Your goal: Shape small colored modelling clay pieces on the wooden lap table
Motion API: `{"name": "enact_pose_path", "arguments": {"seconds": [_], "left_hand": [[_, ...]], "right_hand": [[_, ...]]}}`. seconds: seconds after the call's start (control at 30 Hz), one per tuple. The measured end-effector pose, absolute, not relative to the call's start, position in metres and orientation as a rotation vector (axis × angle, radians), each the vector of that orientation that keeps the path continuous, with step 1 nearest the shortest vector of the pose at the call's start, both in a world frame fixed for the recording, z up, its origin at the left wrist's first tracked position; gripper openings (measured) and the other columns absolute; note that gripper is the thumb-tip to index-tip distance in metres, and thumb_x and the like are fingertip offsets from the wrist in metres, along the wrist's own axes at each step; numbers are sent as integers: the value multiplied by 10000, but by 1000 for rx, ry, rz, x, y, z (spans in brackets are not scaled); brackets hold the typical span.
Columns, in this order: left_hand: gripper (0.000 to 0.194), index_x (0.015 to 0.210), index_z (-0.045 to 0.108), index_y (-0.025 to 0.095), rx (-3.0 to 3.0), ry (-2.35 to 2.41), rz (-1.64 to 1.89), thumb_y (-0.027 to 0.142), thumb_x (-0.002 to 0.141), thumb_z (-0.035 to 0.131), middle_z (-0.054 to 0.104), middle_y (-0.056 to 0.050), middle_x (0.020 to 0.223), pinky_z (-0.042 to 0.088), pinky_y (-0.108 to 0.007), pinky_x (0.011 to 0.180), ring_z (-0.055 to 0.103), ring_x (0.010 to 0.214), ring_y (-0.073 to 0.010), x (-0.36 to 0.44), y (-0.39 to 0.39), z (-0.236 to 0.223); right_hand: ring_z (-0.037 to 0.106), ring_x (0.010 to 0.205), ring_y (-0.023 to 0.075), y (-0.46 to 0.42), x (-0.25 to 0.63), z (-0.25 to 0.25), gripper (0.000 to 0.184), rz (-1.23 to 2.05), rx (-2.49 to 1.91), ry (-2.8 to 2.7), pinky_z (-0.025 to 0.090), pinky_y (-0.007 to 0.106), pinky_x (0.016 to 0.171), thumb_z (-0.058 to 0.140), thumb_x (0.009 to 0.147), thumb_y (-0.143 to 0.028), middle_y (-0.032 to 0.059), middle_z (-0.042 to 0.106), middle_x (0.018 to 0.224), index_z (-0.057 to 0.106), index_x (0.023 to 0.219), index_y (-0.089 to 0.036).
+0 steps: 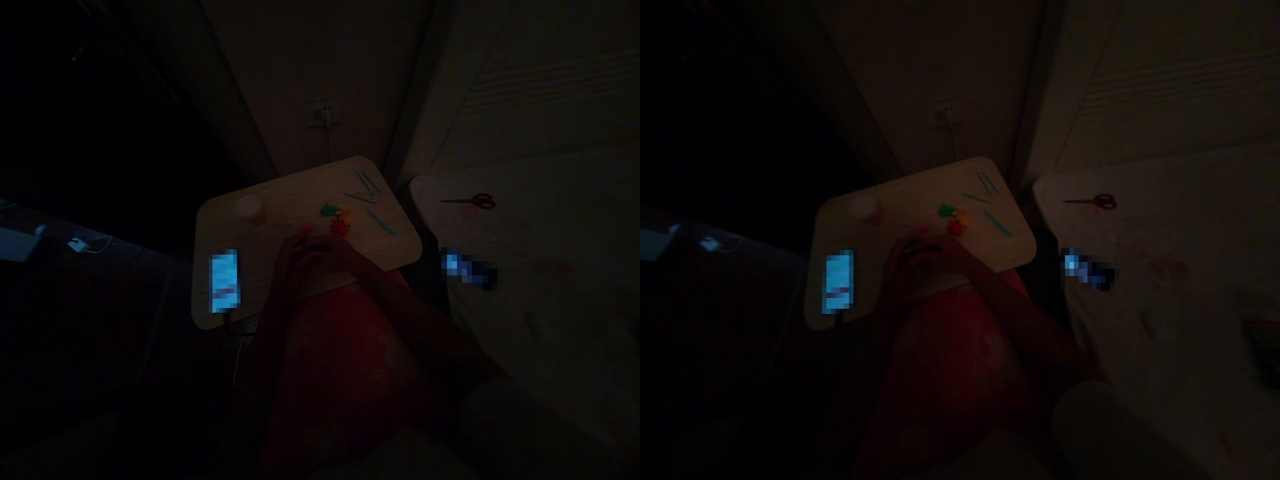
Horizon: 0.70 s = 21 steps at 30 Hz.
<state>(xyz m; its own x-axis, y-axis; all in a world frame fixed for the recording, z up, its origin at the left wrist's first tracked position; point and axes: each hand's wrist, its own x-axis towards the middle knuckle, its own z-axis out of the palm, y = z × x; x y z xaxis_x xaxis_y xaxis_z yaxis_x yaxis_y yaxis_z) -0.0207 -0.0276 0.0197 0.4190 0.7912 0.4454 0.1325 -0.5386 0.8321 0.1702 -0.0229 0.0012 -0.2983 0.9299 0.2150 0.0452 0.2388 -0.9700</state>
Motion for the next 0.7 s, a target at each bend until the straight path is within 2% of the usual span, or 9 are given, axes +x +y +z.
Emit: {"name": "enact_pose_path", "arguments": {"seconds": [0.13, 0.27, 0.47, 0.57, 0.7], "left_hand": [[570, 1415, 576, 234, 2121, 779, 1093, 548, 951, 680, 645, -150, 1375, 548, -513, 1069, 642, 1266, -306, -23, -26, 18], [609, 1392, 580, 226, 2236, 835, 1056, 520, 891, 765, 653, -140, 1342, 541, -518, 1065, 639, 1239, -308, -20, -27, 17], [369, 1256, 637, 213, 2207, 986, 1069, 384, 941, 723, 688, -102, 1205, 566, -462, 999, 666, 1115, -267, -19, -28, 18], [333, 1234, 639, 213, 2205, 1030, 1073, 370, 948, 708, 695, -95, 1177, 574, -453, 979, 671, 1087, -264, -20, -29, 19], [505, 1364, 582, 224, 2241, 998, 1004, 392, 917, 748, 671, -122, 1304, 546, -488, 1057, 654, 1199, -292, -20, -29, 17]], "right_hand": [[745, 869, 202, -23, 172, -1, 367, 1175, -999, -1566, 563, 291, 808, 802, 820, -476, 80, 816, 954, 840, 996, -157], [732, 825, 188, -22, 171, 0, 359, 1150, -983, -1537, 553, 282, 777, 767, 844, -488, 77, 812, 934, 836, 956, -154], [694, 821, 173, -22, 164, -1, 379, 1085, -996, -1574, 525, 276, 788, 689, 906, -509, 66, 791, 916, 811, 945, -152], [651, 781, 160, -22, 163, -2, 434, 1068, -1078, -1558, 490, 264, 743, 572, 984, -510, 58, 759, 849, 791, 917, -141], [564, 677, 131, -22, 164, -2, 451, 1064, -1176, -1573, 411, 248, 649, 514, 1020, -473, 35, 699, 743, 747, 853, -125]]}}
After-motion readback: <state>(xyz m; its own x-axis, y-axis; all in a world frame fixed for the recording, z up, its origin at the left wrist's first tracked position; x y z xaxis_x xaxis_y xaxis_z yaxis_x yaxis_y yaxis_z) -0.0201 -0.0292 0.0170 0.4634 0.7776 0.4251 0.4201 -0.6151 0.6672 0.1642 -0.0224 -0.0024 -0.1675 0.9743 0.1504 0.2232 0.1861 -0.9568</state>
